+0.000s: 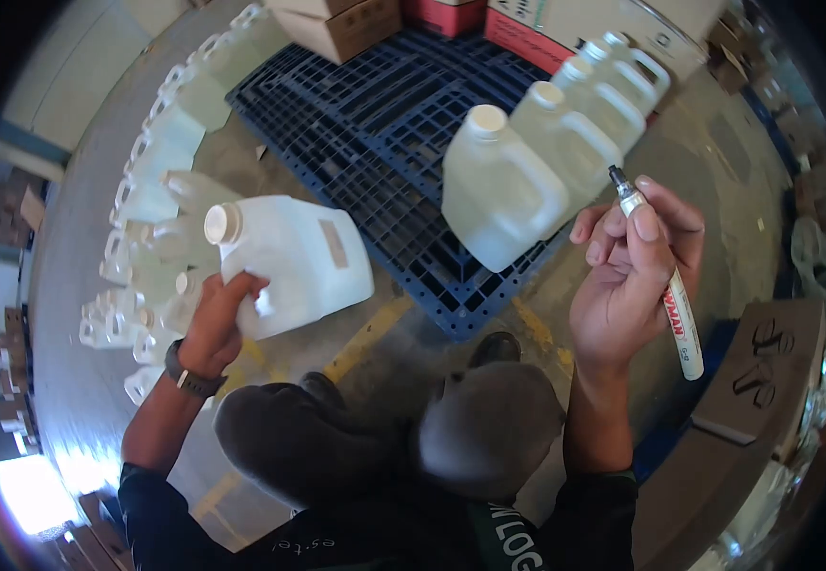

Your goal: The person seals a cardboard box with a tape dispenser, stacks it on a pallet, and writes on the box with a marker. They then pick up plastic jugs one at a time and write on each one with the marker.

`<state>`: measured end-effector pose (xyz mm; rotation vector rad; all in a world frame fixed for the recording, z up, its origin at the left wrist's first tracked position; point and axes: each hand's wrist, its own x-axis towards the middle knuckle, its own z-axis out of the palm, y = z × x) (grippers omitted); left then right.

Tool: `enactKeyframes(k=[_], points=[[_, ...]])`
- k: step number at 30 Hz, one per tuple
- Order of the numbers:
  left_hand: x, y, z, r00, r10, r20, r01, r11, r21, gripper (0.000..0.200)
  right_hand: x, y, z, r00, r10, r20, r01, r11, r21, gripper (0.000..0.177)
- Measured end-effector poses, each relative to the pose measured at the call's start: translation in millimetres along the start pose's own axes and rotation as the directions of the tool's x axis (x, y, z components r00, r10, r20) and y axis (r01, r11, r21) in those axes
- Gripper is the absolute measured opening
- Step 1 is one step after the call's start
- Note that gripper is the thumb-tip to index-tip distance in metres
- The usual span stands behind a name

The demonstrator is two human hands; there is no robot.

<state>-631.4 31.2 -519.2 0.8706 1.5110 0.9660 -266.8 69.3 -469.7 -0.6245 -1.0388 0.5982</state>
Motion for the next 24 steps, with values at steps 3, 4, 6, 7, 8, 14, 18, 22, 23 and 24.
enactKeyframes(k=[3, 4, 6, 7, 8, 14, 18, 22, 23, 24], points=[[29, 40, 75, 0.983, -0.176, 0.043, 0.180, 0.919, -0.352, 0.014, 6, -12, -24, 0.969, 0.073, -0.235, -0.099, 0.990, -0.102, 0.023], [36, 49, 96, 0.980, -0.185, 0.080, 0.201, 0.930, -0.307, 0.014, 5, -11, -32, 0.956, 0.061, -0.288, -0.100, 0.987, -0.123, 0.023], [46, 61, 138, 0.936, -0.316, 0.153, 0.350, 0.860, -0.371, 0.019, -4, -6, -56, 0.937, 0.106, -0.333, -0.125, 0.992, -0.036, 0.021], [53, 56, 154, 0.931, -0.295, 0.217, 0.358, 0.854, -0.378, 0.016, -13, -3, -67, 0.926, 0.125, -0.356, -0.142, 0.990, -0.022, 0.018], [58, 42, 168, 0.916, -0.314, 0.251, 0.385, 0.866, -0.320, 0.016, -21, -2, -71, 0.891, 0.153, -0.428, -0.200, 0.978, -0.067, 0.018], [47, 17, 231, 0.862, -0.317, 0.396, 0.464, 0.809, -0.362, 0.013, -107, 33, -112, 0.694, 0.290, -0.658, -0.373, 0.928, 0.015, 0.016], [26, 11, 238, 0.886, -0.267, 0.379, 0.423, 0.800, -0.426, 0.014, -187, 74, -102, 0.485, 0.584, -0.651, -0.422, 0.809, 0.410, 0.015], [20, 14, 207, 0.745, -0.319, 0.586, 0.509, 0.840, -0.191, 0.021, -201, 86, -86, 0.532, 0.609, -0.589, -0.366, 0.792, 0.488, 0.013], [17, 16, 193, 0.691, -0.339, 0.638, 0.436, 0.900, 0.006, 0.033, -200, 88, -79, 0.527, 0.581, -0.620, -0.373, 0.814, 0.446, 0.010], [10, 28, 182, 0.681, -0.324, 0.657, 0.422, 0.907, 0.010, 0.033, -200, 92, -76, 0.539, 0.559, -0.630, -0.353, 0.829, 0.433, 0.010]])
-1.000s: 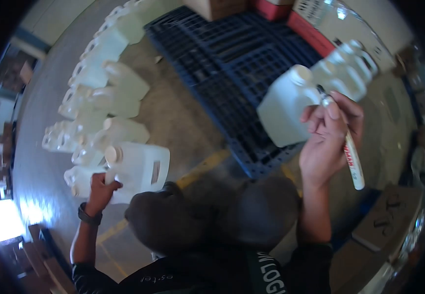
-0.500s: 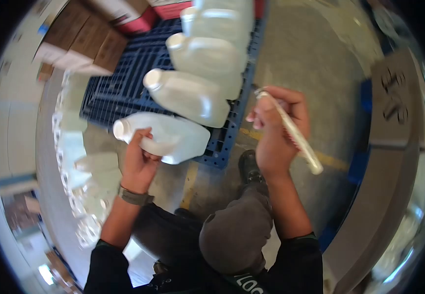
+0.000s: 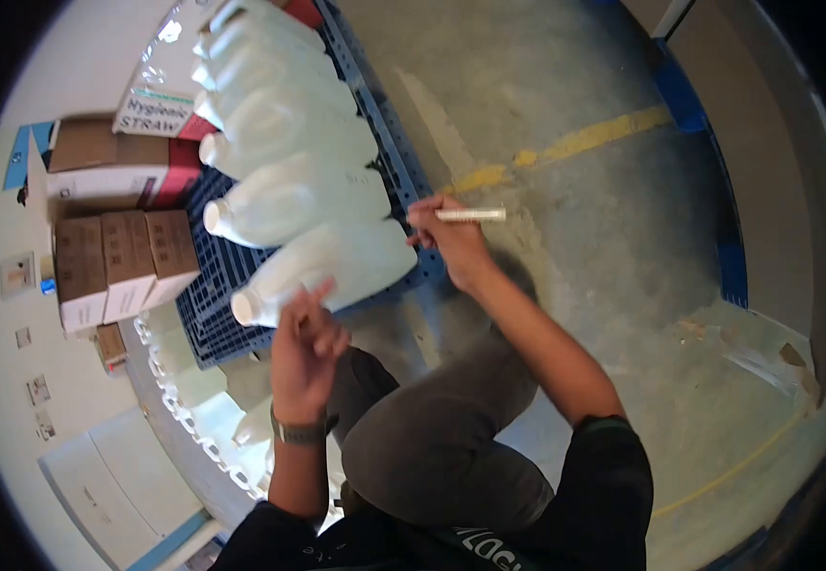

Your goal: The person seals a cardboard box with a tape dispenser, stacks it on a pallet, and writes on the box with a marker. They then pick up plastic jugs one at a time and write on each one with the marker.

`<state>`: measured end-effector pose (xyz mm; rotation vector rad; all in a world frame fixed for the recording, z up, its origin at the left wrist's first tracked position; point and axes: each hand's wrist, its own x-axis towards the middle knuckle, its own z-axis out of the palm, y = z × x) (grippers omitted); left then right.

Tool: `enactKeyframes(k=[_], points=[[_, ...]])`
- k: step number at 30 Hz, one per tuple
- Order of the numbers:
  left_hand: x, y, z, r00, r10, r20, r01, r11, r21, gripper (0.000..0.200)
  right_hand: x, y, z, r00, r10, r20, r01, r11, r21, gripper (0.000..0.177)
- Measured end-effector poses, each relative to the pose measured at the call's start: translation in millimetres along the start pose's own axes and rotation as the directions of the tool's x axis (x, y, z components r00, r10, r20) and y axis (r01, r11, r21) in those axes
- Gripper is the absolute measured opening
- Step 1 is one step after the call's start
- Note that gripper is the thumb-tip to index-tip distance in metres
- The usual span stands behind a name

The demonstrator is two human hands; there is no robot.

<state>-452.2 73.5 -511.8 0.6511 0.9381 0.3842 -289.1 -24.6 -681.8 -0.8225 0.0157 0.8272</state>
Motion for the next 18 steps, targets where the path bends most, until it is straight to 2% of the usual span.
enactKeyframes(k=[1, 2, 3, 4, 5, 6, 8, 9, 10, 11, 12, 14, 16, 18], points=[[-16, 9, -1, 0.992, 0.126, 0.017, -0.123, 0.908, 0.399, 0.031, -3, 11, 1, 1.000, 0.018, -0.025, -0.017, 1.000, 0.020, 0.009], [-18, 16, 1, 0.966, 0.245, 0.076, -0.223, 0.653, 0.724, 0.029, -3, 22, 1, 0.998, 0.041, -0.049, -0.039, 0.998, 0.039, 0.008], [-6, 22, -2, 0.801, 0.563, 0.204, -0.474, 0.388, 0.790, 0.026, -1, 31, 2, 0.996, 0.055, -0.067, -0.053, 0.998, 0.018, 0.007], [4, 27, -10, 0.536, 0.768, 0.351, -0.595, 0.048, 0.802, 0.023, 4, 36, 3, 0.996, 0.057, -0.064, -0.056, 0.998, 0.024, 0.007], [17, 42, -12, 0.466, 0.765, 0.444, -0.585, -0.110, 0.804, 0.018, 6, 45, 4, 0.997, 0.064, -0.038, -0.061, 0.995, 0.075, 0.009], [35, 52, -10, 0.473, 0.762, 0.442, -0.574, -0.114, 0.811, 0.018, 9, 54, 3, 0.998, 0.068, -0.012, -0.065, 0.990, 0.125, 0.012], [67, 63, -1, 0.484, 0.704, 0.520, -0.513, -0.254, 0.820, 0.017, 19, 61, 5, 0.998, 0.067, -0.007, -0.066, 0.993, 0.096, 0.014], [75, 62, 1, 0.496, 0.700, 0.513, -0.499, -0.254, 0.828, 0.017, 22, 62, 5, 0.996, 0.091, -0.002, -0.091, 0.996, -0.021, 0.015], [81, 60, 1, 0.584, 0.693, 0.422, -0.482, -0.122, 0.867, 0.019, 23, 62, 7, 0.993, 0.119, -0.005, -0.119, 0.984, -0.131, 0.015], [84, 58, 0, 0.672, 0.663, 0.329, -0.445, 0.008, 0.895, 0.020, 23, 64, 11, 0.998, 0.063, -0.004, -0.064, 0.992, -0.111, 0.016], [86, 57, -3, 0.690, 0.648, 0.323, -0.425, 0.001, 0.905, 0.020, 20, 65, 9, 0.996, 0.085, -0.019, -0.086, 0.992, -0.093, 0.016], [89, 58, -6, 0.702, 0.640, 0.313, -0.437, 0.040, 0.898, 0.022, 19, 64, 3, 0.993, 0.076, 0.090, -0.062, 0.986, -0.154, 0.025], [89, 58, -5, 0.704, 0.649, 0.288, -0.422, 0.056, 0.905, 0.024, 17, 69, 0, 0.998, 0.046, 0.048, -0.039, 0.989, -0.141, 0.023], [91, 59, -6, 0.686, 0.660, 0.306, -0.428, 0.027, 0.903, 0.024, 11, 59, 1, 0.992, 0.097, 0.078, -0.082, 0.980, -0.182, 0.022]])
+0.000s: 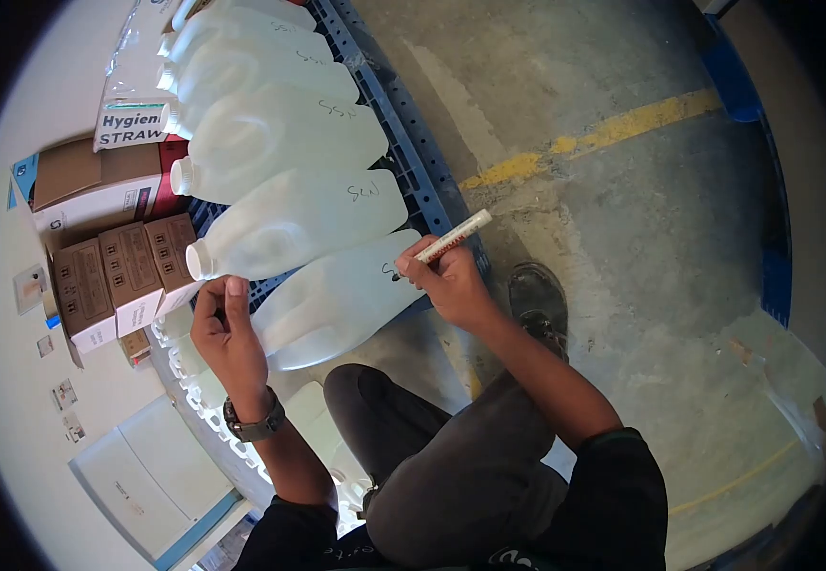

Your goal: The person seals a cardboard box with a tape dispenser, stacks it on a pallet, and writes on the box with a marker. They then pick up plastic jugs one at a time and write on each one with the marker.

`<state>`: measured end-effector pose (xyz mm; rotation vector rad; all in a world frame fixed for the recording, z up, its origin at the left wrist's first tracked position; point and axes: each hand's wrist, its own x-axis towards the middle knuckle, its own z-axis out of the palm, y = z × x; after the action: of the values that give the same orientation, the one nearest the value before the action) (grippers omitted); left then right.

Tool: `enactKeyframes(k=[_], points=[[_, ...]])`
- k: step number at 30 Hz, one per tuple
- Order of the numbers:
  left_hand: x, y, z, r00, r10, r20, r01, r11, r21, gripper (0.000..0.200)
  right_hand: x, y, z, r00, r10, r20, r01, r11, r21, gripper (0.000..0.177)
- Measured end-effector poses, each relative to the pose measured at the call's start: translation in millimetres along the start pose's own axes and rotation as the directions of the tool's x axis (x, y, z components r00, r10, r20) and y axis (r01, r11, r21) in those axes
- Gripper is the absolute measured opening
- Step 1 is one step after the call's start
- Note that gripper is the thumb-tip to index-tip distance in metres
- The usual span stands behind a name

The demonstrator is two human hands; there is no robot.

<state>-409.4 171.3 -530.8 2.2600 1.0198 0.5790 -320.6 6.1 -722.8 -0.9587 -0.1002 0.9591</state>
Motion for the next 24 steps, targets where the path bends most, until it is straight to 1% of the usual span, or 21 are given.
enactKeyframes(k=[1, 2, 4, 5, 7, 11, 13, 15, 17, 19, 21, 22, 23, 24], points=[[0, 0, 0, 1.000, -0.005, 0.005, 0.005, 1.000, -0.001, 0.024, 3, 4, -1, 0.998, -0.051, -0.031, 0.053, 0.997, 0.057, 0.020], [0, 1, -1, 1.000, -0.005, 0.014, 0.005, 1.000, -0.004, 0.024, 5, 7, 0, 0.998, -0.046, -0.037, 0.048, 0.997, 0.056, 0.020], [2, 3, 3, 1.000, 0.001, 0.025, 0.000, 1.000, -0.019, 0.024, 12, 11, -3, 0.995, 0.017, -0.099, -0.016, 1.000, 0.017, 0.019], [2, 4, 3, 1.000, 0.002, 0.008, -0.002, 0.999, -0.033, 0.025, 15, 15, -6, 0.994, 0.018, -0.105, -0.016, 1.000, 0.017, 0.019], [-1, 2, -1, 1.000, -0.006, -0.003, 0.005, 0.999, -0.041, 0.025, 14, 22, -8, 0.997, 0.001, -0.076, 0.005, 0.997, 0.080, 0.017], [-2, 1, -3, 1.000, -0.013, -0.005, 0.013, 1.000, -0.009, 0.025, 6, 15, -5, 0.998, -0.006, -0.059, 0.008, 0.999, 0.039, 0.014], [-3, 1, -5, 1.000, -0.019, -0.019, 0.019, 1.000, -0.002, 0.025, 9, 23, -6, 0.988, 0.023, -0.151, -0.011, 0.997, 0.082, 0.013], [-4, 1, -5, 0.999, -0.033, -0.017, 0.032, 0.997, -0.072, 0.024, 10, 23, -10, 0.992, 0.017, -0.129, -0.005, 0.996, 0.091, 0.014], [-5, 1, -4, 0.999, -0.023, -0.024, 0.021, 0.995, -0.095, 0.024, 8, 25, -9, 0.994, 0.015, -0.111, -0.004, 0.994, 0.107, 0.015], [-4, 1, -4, 0.999, -0.013, -0.041, 0.009, 0.993, -0.115, 0.024, 10, 29, -6, 0.985, 0.007, -0.171, 0.029, 0.978, 0.205, 0.014], [-4, 1, -7, 1.000, -0.018, -0.016, 0.016, 0.996, -0.092, 0.024, 13, 36, -12, 0.987, 0.017, -0.161, 0.013, 0.983, 0.186, 0.013], [-4, 0, -7, 0.999, -0.025, -0.036, 0.022, 0.996, -0.089, 0.024, 14, 39, -15, 0.986, 0.024, -0.164, 0.005, 0.986, 0.170, 0.013], [-4, 0, -5, 0.998, 0.031, -0.053, -0.035, 0.995, -0.090, 0.023, 16, 43, -17, 0.990, 0.026, -0.141, -0.003, 0.987, 0.162, 0.013], [-4, -1, -4, 0.994, 0.083, -0.076, -0.090, 0.992, -0.089, 0.023, 16, 47, -18, 0.982, 0.044, -0.184, -0.012, 0.985, 0.174, 0.012]])
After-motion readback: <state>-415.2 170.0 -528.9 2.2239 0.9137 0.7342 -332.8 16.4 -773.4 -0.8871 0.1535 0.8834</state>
